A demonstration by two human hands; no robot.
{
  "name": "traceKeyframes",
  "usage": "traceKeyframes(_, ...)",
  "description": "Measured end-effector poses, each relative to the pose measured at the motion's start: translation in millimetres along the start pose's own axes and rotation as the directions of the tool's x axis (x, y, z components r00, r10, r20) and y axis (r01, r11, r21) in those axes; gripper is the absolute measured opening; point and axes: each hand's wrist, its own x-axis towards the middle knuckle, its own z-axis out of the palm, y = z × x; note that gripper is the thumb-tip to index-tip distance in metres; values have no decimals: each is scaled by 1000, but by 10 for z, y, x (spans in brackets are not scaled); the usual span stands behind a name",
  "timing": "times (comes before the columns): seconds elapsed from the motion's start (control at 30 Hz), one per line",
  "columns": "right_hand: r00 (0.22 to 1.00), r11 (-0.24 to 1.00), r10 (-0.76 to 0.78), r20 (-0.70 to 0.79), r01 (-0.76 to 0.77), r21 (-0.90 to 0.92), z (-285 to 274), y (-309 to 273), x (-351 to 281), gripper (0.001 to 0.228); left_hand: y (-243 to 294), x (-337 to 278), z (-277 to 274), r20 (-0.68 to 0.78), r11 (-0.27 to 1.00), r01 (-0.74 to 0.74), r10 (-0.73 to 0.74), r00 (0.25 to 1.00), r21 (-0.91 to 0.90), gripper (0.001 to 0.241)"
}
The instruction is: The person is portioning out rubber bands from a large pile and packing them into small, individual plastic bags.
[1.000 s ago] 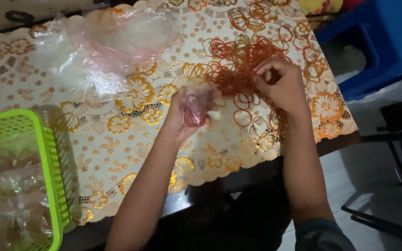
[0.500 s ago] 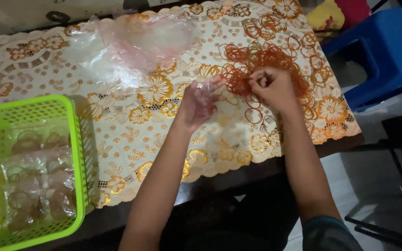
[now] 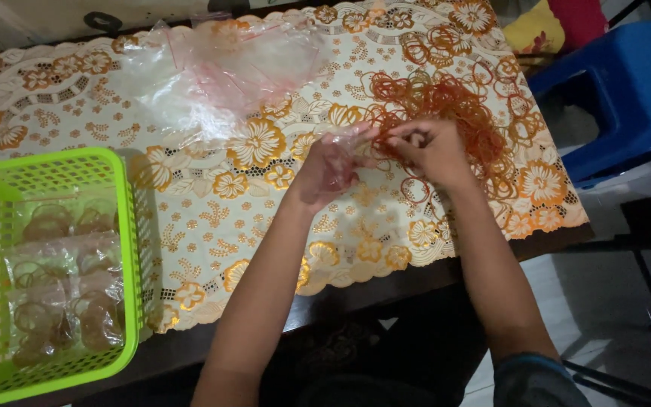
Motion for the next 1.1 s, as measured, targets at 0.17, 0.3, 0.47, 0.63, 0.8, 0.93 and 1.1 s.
traceKeyframes(0.17,999,998,-23,-32,21,-65,129,-37,-25,18,321,-279,537,-70,1000,9,-8,998,22,55)
traceKeyframes(0.3,989,981,-82,-126,58,-187,210,-14,-71,20,348,-298,665,-166,996,71,-61,984,55,48)
traceKeyframes(0.47,984,970,-159,-77,141,-199,152,342,154,29,435,-368,780,-201,998,70,-67,977,7,34)
traceKeyframes(0.63,992,972,-92,92,69,225,272,95,172,48,265,-291,-108,-269,983,-7,-44,962,-186,34)
traceKeyframes(0.8,855,937,13,519,-191,291,465,-105,263,37,508,-349,-370,1,980,-127,129,992,-152,95)
traceKeyframes(0.93,833,973,74,549,-181,143,660,-269,216,27,669,-487,-192,7,979,-171,173,985,-112,102)
traceKeyframes(1.1,766,990,142,627,-95,-109,627,-52,221,10,464,-358,-441,99,998,-23,17,995,56,81)
